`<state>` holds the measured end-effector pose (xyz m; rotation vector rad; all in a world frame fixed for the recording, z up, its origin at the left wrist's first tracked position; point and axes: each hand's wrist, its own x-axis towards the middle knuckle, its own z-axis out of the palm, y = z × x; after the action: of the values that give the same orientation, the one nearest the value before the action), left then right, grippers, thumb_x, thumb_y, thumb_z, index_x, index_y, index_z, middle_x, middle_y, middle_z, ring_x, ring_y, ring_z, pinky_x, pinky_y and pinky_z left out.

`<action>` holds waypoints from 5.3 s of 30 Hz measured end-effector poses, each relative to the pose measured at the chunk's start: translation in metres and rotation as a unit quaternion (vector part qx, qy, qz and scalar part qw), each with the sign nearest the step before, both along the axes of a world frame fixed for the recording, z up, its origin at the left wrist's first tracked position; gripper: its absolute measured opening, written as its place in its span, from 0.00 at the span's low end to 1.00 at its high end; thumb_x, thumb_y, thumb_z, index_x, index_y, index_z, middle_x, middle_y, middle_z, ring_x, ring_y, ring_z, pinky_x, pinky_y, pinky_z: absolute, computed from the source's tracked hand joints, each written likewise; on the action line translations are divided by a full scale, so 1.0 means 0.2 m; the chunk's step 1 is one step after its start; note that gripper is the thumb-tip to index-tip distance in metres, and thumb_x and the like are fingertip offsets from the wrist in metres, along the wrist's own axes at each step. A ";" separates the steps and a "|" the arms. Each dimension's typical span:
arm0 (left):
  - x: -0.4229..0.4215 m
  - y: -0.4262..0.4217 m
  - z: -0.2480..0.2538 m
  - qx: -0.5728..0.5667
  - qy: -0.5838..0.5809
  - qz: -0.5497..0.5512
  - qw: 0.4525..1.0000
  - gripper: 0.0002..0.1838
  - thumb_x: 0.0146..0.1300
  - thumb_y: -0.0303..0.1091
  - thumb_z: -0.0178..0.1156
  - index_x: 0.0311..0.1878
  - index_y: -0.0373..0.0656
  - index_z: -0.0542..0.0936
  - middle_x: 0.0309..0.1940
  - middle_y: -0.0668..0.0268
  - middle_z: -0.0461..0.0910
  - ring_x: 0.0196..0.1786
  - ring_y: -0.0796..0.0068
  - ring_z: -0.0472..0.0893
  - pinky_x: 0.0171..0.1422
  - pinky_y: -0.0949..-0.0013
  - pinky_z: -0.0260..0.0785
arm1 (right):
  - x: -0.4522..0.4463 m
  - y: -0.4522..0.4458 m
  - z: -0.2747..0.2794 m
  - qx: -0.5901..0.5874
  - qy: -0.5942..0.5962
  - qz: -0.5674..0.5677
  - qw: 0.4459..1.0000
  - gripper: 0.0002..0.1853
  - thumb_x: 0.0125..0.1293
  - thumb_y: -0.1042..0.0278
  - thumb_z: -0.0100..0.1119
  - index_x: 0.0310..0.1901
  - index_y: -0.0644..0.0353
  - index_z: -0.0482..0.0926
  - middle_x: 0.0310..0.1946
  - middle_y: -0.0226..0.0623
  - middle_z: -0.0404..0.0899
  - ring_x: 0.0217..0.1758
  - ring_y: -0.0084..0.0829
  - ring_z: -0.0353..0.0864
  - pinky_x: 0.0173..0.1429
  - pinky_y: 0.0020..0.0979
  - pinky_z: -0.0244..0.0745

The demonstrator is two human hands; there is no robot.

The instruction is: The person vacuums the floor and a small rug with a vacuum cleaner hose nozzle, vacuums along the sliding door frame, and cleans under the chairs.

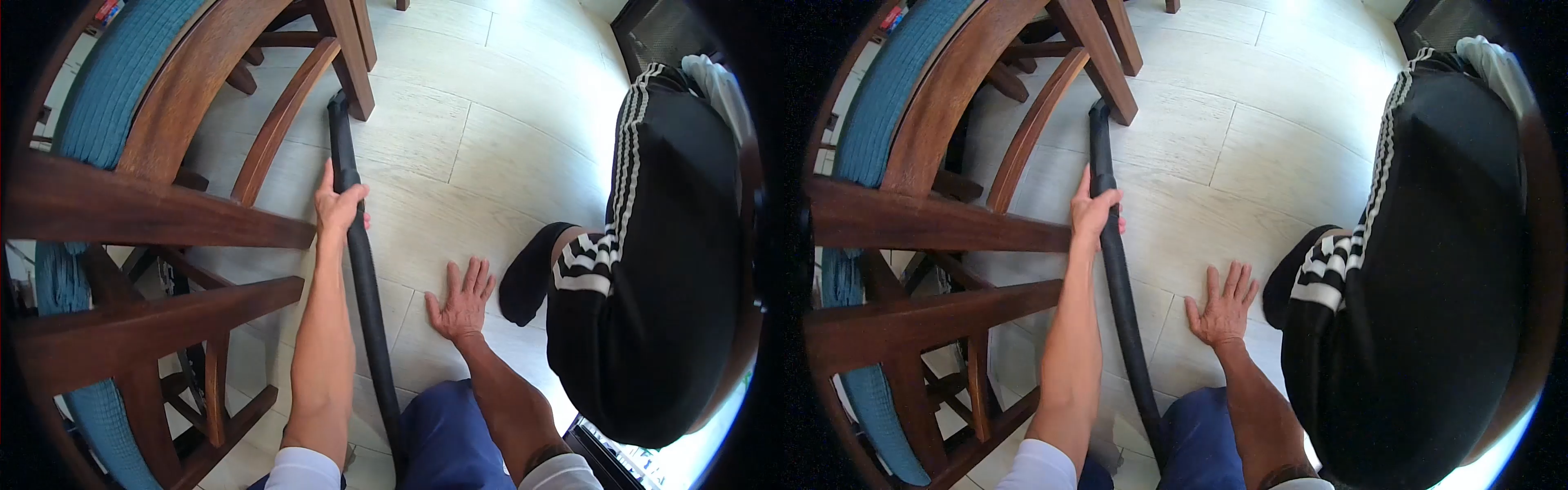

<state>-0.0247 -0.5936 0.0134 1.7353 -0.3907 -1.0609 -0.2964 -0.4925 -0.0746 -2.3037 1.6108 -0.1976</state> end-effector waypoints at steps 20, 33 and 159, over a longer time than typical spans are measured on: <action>0.06 -0.15 -0.09 0.069 -0.376 0.035 0.924 0.48 0.56 0.39 0.65 0.80 0.42 0.56 0.56 0.37 0.80 0.58 0.39 0.81 0.67 0.54 0.71 | 0.00 0.00 0.02 -0.006 -0.018 -0.001 1.000 0.39 0.64 0.40 0.59 0.72 0.55 0.66 0.78 0.63 0.46 0.83 0.65 0.36 0.80 0.66 0.30; -0.38 0.45 0.02 0.072 -0.386 -0.039 0.919 0.48 0.58 0.37 0.67 0.80 0.41 0.55 0.39 0.41 0.85 0.43 0.41 0.86 0.54 0.51 0.75 | -0.02 -0.01 0.01 -0.010 -0.030 -0.008 0.999 0.40 0.63 0.41 0.61 0.72 0.54 0.66 0.78 0.63 0.46 0.83 0.65 0.36 0.80 0.67 0.32; 0.77 -0.50 -0.28 0.383 -0.372 0.243 0.810 0.28 0.69 0.43 0.57 0.65 0.35 0.64 0.55 0.42 0.80 0.58 0.41 0.81 0.66 0.47 0.74 | 0.69 -1.48 -0.20 -0.204 -0.038 -0.134 0.969 0.32 0.63 0.47 0.61 0.64 0.57 0.76 0.65 0.56 0.67 0.70 0.52 0.61 0.76 0.55 0.48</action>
<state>0.1285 -0.6934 -0.0426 2.7695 0.0624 -0.0771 -0.1583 -0.7891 -0.1144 -2.3083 1.9871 -0.7352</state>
